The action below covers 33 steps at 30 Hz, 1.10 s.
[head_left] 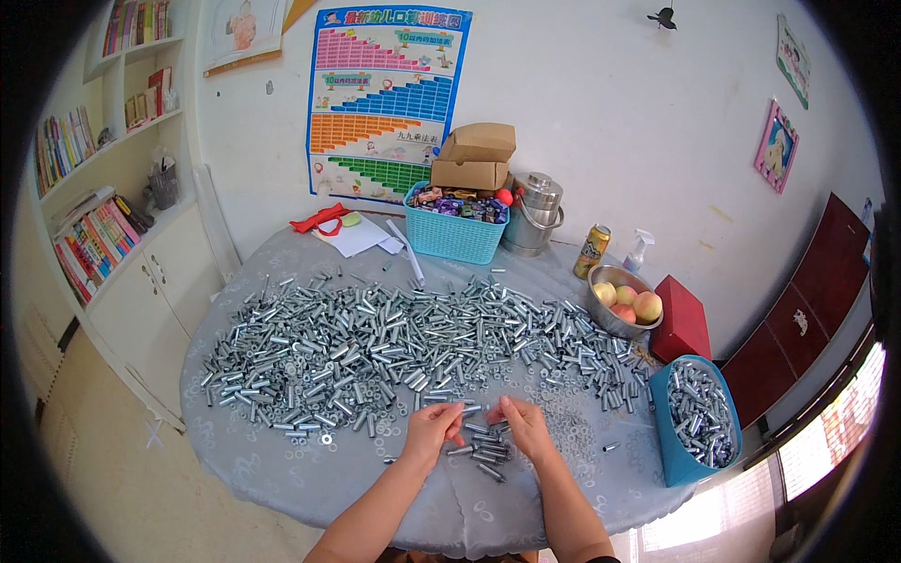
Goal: The person sits at a table covered with a large pile of metal bolts and washers. They repeatedly pick up a bolt and a washer, thread the washer onto the bolt, and place the assembled unit into a blue plastic bin on the right side of the table.
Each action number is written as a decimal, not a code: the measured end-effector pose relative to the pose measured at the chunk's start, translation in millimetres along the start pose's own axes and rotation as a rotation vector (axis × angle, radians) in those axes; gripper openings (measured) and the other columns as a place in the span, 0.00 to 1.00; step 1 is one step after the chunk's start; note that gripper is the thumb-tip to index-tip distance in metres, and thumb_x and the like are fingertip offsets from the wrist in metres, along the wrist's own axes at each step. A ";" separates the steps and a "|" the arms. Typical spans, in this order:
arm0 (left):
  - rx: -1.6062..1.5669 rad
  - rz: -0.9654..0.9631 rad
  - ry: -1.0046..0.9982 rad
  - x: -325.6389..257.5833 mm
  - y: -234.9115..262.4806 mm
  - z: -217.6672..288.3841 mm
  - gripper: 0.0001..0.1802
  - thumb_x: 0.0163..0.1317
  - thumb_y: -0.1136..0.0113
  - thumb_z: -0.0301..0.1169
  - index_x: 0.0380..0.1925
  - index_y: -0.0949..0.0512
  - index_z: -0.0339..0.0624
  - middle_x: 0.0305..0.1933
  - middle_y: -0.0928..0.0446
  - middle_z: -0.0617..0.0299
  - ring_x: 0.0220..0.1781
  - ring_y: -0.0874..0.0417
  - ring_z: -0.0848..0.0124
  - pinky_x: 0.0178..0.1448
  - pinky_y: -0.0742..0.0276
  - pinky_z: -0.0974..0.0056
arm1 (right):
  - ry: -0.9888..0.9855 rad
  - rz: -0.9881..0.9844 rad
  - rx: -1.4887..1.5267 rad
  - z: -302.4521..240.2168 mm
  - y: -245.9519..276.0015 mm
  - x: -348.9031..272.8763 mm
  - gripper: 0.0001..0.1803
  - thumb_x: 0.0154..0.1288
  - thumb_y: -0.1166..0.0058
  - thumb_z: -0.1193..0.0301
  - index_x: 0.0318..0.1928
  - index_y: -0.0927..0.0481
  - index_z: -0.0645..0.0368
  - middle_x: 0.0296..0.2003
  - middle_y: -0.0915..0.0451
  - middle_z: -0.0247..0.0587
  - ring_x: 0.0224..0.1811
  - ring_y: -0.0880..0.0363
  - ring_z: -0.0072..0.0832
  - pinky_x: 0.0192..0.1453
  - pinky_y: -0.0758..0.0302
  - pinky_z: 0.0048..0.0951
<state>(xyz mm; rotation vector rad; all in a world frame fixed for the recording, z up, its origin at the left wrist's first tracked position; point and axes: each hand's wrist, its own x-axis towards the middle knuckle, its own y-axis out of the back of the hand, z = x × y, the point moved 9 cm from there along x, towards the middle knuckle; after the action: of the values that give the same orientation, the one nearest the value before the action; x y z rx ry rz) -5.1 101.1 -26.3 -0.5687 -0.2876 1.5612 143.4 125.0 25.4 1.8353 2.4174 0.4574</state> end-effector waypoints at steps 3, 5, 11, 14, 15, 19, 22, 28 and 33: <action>-0.005 0.025 -0.017 -3.6 -3.8 7.1 0.13 0.59 0.43 0.34 0.20 0.26 0.38 0.15 0.34 0.69 0.14 0.38 0.81 0.21 0.31 0.70 | 0.014 0.023 0.018 -1.7 -0.2 0.6 0.20 0.69 0.61 0.62 0.39 0.21 0.66 0.28 0.23 0.37 0.31 0.26 0.22 0.39 0.29 0.23; -0.013 0.042 -0.017 -3.6 -2.9 7.1 0.13 0.59 0.43 0.34 0.20 0.26 0.38 0.15 0.34 0.69 0.14 0.38 0.81 0.21 0.31 0.70 | 0.037 0.015 0.020 -1.3 -0.4 1.4 0.20 0.69 0.62 0.62 0.39 0.22 0.67 0.30 0.22 0.38 0.32 0.26 0.22 0.40 0.29 0.24; 0.002 0.065 -0.041 -2.8 0.1 7.7 0.14 0.58 0.42 0.35 0.19 0.26 0.37 0.15 0.34 0.69 0.14 0.39 0.81 0.21 0.31 0.70 | 0.024 0.007 0.019 2.5 -1.0 2.4 0.20 0.69 0.62 0.62 0.42 0.23 0.67 0.31 0.22 0.36 0.32 0.26 0.20 0.40 0.29 0.22; 0.000 0.062 -0.050 -1.5 -0.4 6.8 0.14 0.58 0.42 0.35 0.20 0.26 0.37 0.15 0.33 0.68 0.14 0.37 0.80 0.21 0.31 0.70 | -0.001 -0.016 0.016 10.4 0.9 3.2 0.18 0.68 0.60 0.64 0.45 0.24 0.66 0.33 0.22 0.36 0.33 0.26 0.20 0.41 0.29 0.21; -0.002 0.057 -0.053 -0.8 -0.8 6.0 0.14 0.58 0.42 0.35 0.20 0.26 0.37 0.15 0.33 0.68 0.14 0.36 0.80 0.21 0.31 0.70 | 0.013 0.020 0.033 3.9 2.0 2.7 0.17 0.68 0.59 0.64 0.44 0.24 0.66 0.33 0.22 0.36 0.33 0.25 0.20 0.41 0.28 0.21; 0.041 0.078 -0.051 -1.9 -3.3 5.6 0.11 0.58 0.42 0.32 0.24 0.24 0.34 0.16 0.31 0.66 0.16 0.32 0.79 0.20 0.30 0.71 | -0.034 -0.051 0.123 9.0 -6.5 1.9 0.13 0.64 0.52 0.68 0.44 0.24 0.64 0.33 0.21 0.36 0.33 0.25 0.19 0.40 0.29 0.21; 0.085 0.059 -0.081 -3.5 -6.2 2.1 0.09 0.57 0.42 0.30 0.29 0.23 0.33 0.18 0.28 0.65 0.17 0.30 0.79 0.20 0.30 0.73 | -0.096 -0.070 0.148 22.5 -9.0 3.7 0.12 0.62 0.48 0.69 0.42 0.24 0.63 0.32 0.22 0.35 0.34 0.25 0.18 0.40 0.29 0.20; 0.440 -0.018 -0.219 -10.2 -21.7 15.7 0.10 0.55 0.39 0.29 0.35 0.21 0.34 0.25 0.22 0.62 0.22 0.26 0.80 0.26 0.28 0.75 | -0.043 0.050 0.012 23.5 7.9 6.2 0.09 0.62 0.49 0.70 0.39 0.24 0.63 0.32 0.22 0.32 0.33 0.26 0.17 0.37 0.29 0.20; 0.680 0.277 -0.479 -2.4 13.3 41.3 0.07 0.53 0.39 0.27 0.30 0.20 0.35 0.25 0.22 0.64 0.26 0.24 0.79 0.30 0.30 0.75 | -0.049 0.201 -0.367 11.8 26.5 1.3 0.10 0.54 0.44 0.68 0.33 0.21 0.61 0.30 0.20 0.47 0.31 0.22 0.35 0.36 0.27 0.31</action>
<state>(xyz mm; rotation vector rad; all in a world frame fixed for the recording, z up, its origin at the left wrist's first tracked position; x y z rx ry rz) -37.9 104.2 2.1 0.3157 -0.0192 1.9200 170.5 134.8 21.6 1.8974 1.9612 0.7998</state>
